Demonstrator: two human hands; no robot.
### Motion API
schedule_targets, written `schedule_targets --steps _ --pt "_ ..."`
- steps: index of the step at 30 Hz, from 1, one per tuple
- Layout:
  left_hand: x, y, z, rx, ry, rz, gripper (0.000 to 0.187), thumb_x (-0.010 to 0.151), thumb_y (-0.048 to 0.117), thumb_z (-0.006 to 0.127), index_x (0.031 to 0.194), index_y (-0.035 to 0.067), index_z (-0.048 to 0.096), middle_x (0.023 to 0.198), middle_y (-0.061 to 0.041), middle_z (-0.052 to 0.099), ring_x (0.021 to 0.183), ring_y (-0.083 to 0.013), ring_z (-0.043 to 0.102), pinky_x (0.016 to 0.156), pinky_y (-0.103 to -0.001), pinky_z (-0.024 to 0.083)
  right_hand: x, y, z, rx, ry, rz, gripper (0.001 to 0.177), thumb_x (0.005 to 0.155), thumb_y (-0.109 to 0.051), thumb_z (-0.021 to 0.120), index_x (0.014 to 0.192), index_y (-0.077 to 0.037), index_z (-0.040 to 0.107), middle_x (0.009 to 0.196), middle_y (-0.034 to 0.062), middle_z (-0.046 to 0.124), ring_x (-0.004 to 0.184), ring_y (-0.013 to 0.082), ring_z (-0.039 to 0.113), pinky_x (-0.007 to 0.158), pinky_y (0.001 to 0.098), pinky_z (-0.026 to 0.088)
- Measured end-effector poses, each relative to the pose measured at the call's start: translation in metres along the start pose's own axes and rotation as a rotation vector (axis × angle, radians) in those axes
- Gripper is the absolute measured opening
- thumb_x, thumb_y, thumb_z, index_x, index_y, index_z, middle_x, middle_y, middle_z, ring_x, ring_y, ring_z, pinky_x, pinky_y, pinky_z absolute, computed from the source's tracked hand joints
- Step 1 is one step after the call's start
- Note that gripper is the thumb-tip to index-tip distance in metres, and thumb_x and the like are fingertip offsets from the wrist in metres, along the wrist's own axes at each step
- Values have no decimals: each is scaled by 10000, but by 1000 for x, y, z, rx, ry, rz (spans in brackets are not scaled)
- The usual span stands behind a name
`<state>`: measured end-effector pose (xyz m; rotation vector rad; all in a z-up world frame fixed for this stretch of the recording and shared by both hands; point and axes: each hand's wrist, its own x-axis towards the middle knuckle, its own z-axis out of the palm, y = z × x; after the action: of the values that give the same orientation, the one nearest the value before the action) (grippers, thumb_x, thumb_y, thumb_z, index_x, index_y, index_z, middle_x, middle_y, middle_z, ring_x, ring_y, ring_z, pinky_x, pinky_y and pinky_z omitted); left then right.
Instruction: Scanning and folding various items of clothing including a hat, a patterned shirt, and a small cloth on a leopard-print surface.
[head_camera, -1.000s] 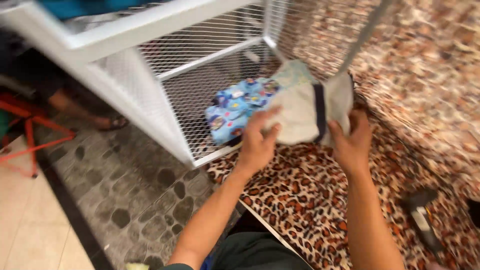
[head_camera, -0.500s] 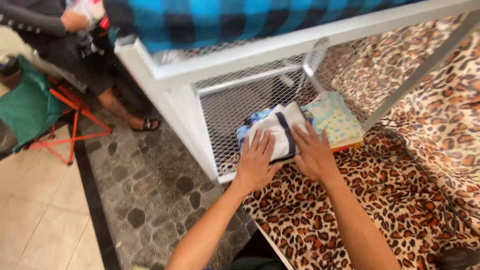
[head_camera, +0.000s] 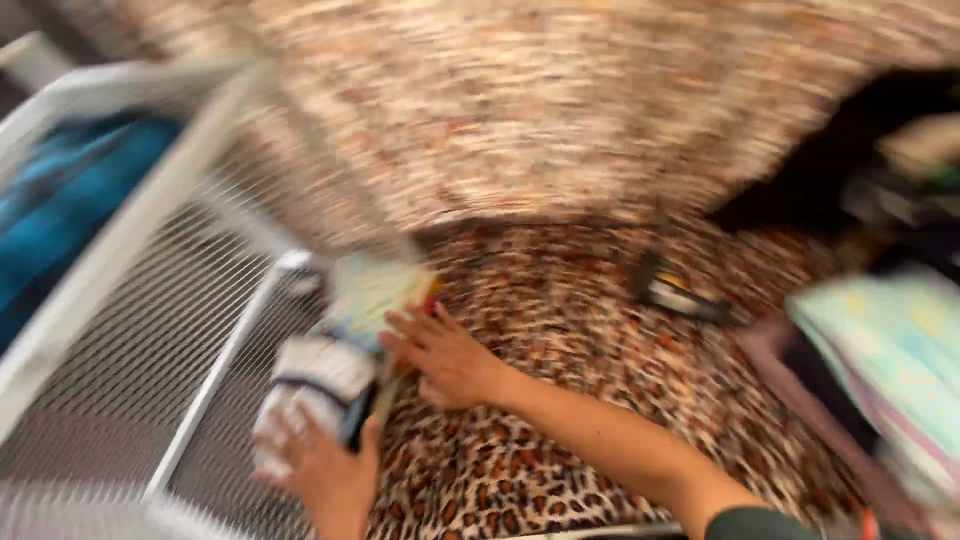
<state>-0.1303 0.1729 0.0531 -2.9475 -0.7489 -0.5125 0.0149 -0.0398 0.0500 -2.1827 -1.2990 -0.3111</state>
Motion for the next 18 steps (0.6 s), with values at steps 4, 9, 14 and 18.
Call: schedule_targets --steps 4,9,14,18 --pt "12 113 -3 -352 258 382 895 848 550 642 1528 -16 510 1641 -331 348 1498 -593 271 1070 -799 295 -98 43 -75 18 121 232 981 979 -161 667 1669 -254 -24 1750 137 74 1607 448 115 1214 708 169" --pt "6 288 41 -628 -32 1025 794 857 487 665 1534 132 451 1657 -193 279 1525 -482 283 1108 -648 399 -235 54 -168 -99 262 746 625 1030 -250 599 1587 -151 334 1636 184 335 1543 470 192 1165 708 227" --pt "-74 441 -14 -775 -322 1560 522 924 208 656 1414 74 538 1549 -231 397 1422 -460 384 1097 -601 407 -352 28 -205 -438 580 989 448 949 -200 665 1370 -61 598 1449 178 557 1437 479 400 1087 667 358" --pt "-136 499 -34 -851 -407 1838 446 980 115 554 1414 13 534 1509 -282 447 1395 -508 395 1068 -611 402 -386 2 -223 -495 737 1085 374 919 -134 657 1284 -52 656 1376 158 616 1424 421 449 1135 561 404"
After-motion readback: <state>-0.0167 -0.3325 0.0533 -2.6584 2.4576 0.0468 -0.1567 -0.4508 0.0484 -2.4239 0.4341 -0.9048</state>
